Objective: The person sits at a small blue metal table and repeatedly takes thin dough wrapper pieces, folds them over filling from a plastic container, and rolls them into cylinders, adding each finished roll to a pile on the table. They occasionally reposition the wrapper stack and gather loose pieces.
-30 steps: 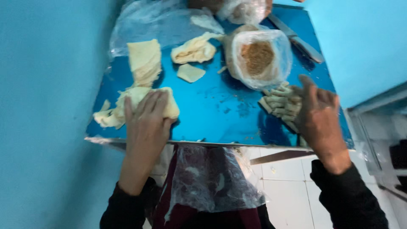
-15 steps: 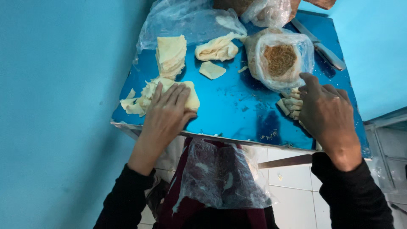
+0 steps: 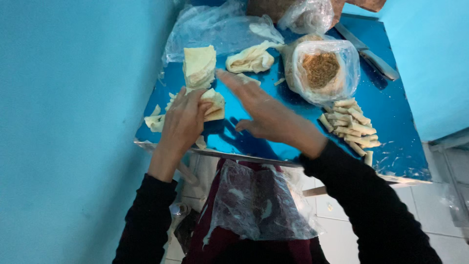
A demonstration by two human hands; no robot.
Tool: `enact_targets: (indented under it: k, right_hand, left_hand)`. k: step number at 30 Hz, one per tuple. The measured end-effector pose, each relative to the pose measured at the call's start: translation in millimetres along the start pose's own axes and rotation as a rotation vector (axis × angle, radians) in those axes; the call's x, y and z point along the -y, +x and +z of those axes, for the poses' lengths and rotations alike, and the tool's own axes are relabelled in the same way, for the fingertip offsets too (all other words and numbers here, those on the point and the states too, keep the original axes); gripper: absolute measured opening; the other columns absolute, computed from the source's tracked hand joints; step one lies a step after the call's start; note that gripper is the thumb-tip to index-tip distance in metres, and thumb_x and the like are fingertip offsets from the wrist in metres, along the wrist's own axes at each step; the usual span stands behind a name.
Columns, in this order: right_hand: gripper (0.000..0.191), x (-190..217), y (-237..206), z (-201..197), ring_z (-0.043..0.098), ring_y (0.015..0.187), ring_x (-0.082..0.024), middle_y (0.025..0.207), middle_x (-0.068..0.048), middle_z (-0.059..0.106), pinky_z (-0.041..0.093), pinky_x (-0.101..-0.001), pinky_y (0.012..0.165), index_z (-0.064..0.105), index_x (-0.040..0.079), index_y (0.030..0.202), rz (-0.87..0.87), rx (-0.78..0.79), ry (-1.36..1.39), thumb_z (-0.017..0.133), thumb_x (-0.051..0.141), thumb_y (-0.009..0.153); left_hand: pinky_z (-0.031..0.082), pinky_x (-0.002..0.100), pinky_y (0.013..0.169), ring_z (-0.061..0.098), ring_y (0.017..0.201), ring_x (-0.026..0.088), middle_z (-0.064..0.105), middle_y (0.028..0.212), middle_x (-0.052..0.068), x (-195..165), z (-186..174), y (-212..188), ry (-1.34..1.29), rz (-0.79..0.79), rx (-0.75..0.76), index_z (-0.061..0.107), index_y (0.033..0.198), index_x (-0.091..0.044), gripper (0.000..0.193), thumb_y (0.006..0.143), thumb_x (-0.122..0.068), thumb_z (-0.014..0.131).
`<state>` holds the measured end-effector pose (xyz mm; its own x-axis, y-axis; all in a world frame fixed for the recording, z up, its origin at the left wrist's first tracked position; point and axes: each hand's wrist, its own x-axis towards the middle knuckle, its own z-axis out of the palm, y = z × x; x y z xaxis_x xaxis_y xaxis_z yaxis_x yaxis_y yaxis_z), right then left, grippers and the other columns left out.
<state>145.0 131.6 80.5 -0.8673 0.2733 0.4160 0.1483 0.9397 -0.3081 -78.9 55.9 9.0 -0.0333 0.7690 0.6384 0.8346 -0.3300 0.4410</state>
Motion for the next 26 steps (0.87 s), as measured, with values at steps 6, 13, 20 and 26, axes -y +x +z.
enact_targets:
  k: [6, 13, 20, 26]
  right_hand:
    - [0.11, -9, 38, 44, 0.048, 0.145, -0.041, 0.167, -0.016, 0.038, 0.052, -0.0446, 0.109, 0.008, 0.022, 0.167, 0.068, 0.008, 0.246, 0.08, 0.001, 0.086]
    - [0.107, -19, 53, 22, 0.063, 0.132, -0.034, 0.147, -0.018, 0.058, 0.054, -0.0418, 0.109, 0.012, 0.027, 0.168, 0.25, -0.009, 0.425, 0.08, 0.008, 0.087]
    - [0.086, -3, -20, -83, 0.051, 0.132, -0.034, 0.146, -0.017, 0.05, 0.049, -0.0487, 0.103, 0.037, 0.018, 0.155, 0.45, 0.028, 0.265, 0.084, 0.012, 0.083]
    - [0.087, 35, -78, -118, 0.066, 0.12, -0.026, 0.127, -0.006, 0.064, 0.053, -0.0463, 0.099, 0.039, 0.03, 0.15, 0.963, 0.581, 0.223, 0.083, 0.023, 0.075]
  left_hand:
    - [0.055, 0.052, 0.08, 0.07, 0.105, 0.044, 0.071, 0.116, 0.026, 6, -4, 1, -0.193, -0.192, 0.087, 0.039, 0.138, -0.003, 0.041, 0.105, -0.015, 0.059]
    - [0.057, 0.043, 0.095, 0.072, 0.119, 0.035, 0.068, 0.135, 0.023, 3, -12, -6, -0.444, -0.264, -0.077, 0.034, 0.148, -0.005, 0.039, 0.113, -0.019, 0.043]
    - [0.057, 0.041, 0.094, 0.069, 0.121, 0.033, 0.068, 0.137, 0.018, 1, -21, -21, -0.323, -0.253, 0.027, 0.046, 0.145, -0.004, 0.036, 0.113, -0.018, 0.046]
    - [0.058, 0.038, 0.1, 0.072, 0.125, 0.029, 0.072, 0.134, 0.014, -8, -37, -49, -0.279, -0.18, -0.078, 0.052, 0.143, -0.006, 0.032, 0.113, -0.016, 0.051]
